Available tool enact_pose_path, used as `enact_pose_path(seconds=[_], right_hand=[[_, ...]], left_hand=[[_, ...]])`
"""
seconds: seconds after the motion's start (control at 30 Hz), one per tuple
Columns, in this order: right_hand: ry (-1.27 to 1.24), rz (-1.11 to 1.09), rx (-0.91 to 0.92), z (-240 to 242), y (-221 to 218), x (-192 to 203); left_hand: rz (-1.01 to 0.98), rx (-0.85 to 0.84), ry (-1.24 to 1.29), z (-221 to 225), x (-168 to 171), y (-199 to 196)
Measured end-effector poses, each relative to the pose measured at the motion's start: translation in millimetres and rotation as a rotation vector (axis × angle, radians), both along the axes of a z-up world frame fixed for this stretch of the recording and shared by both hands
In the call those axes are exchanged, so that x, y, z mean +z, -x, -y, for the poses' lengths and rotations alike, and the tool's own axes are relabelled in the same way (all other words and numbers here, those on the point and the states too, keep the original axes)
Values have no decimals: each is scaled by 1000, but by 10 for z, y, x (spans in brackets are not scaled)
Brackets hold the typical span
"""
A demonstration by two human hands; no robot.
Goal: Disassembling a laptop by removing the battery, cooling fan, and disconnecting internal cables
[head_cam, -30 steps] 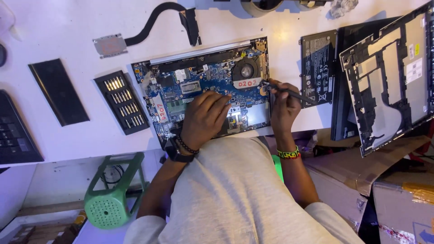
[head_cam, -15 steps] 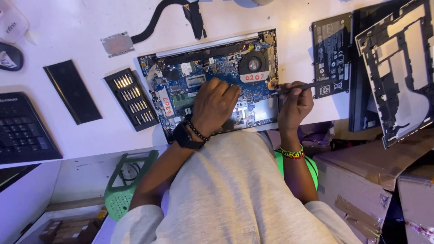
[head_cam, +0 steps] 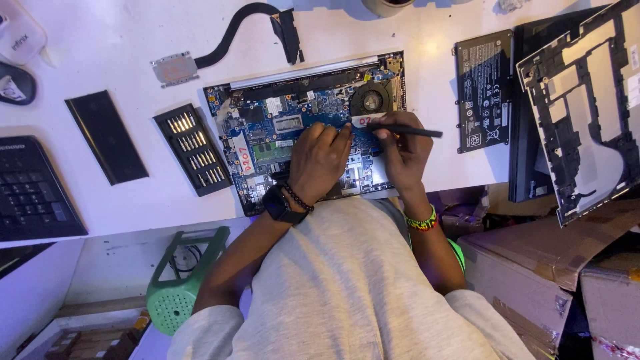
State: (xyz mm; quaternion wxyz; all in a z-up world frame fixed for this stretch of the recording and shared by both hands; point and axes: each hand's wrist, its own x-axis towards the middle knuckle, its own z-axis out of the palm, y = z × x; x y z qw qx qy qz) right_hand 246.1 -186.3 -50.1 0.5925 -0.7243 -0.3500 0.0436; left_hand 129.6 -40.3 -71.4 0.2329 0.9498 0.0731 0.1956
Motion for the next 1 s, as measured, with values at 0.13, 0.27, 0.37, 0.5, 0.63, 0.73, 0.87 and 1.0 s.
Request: enact_pose_path(seconds=[0.13,0.27,0.37,0.5,0.63,0.73,0.87,1.0], right_hand=[[129,203,51,-90,-55,19],[179,238,106,-167,-140,8],[164,209,122,-175,-113,-27],[166,220,117,-167,-127,-59],[179,225,113,-144,-143,-103],[162,178,125,-157,-150,-104],[143,234,142,-142,-142,-107],[104,237,143,-99,-198,-179]], left_hand=[[30,18,-42,44,-65,18],[36,9,26,22,-144,26],[65,9,42,-4,-91,35],[101,38,19,-60,-19,16],[88,34,-4,-80,2,15],[82,23,10,-74,8,10],[93,19,8,-70,-3,14],[94,32,0,-94,5,25]])
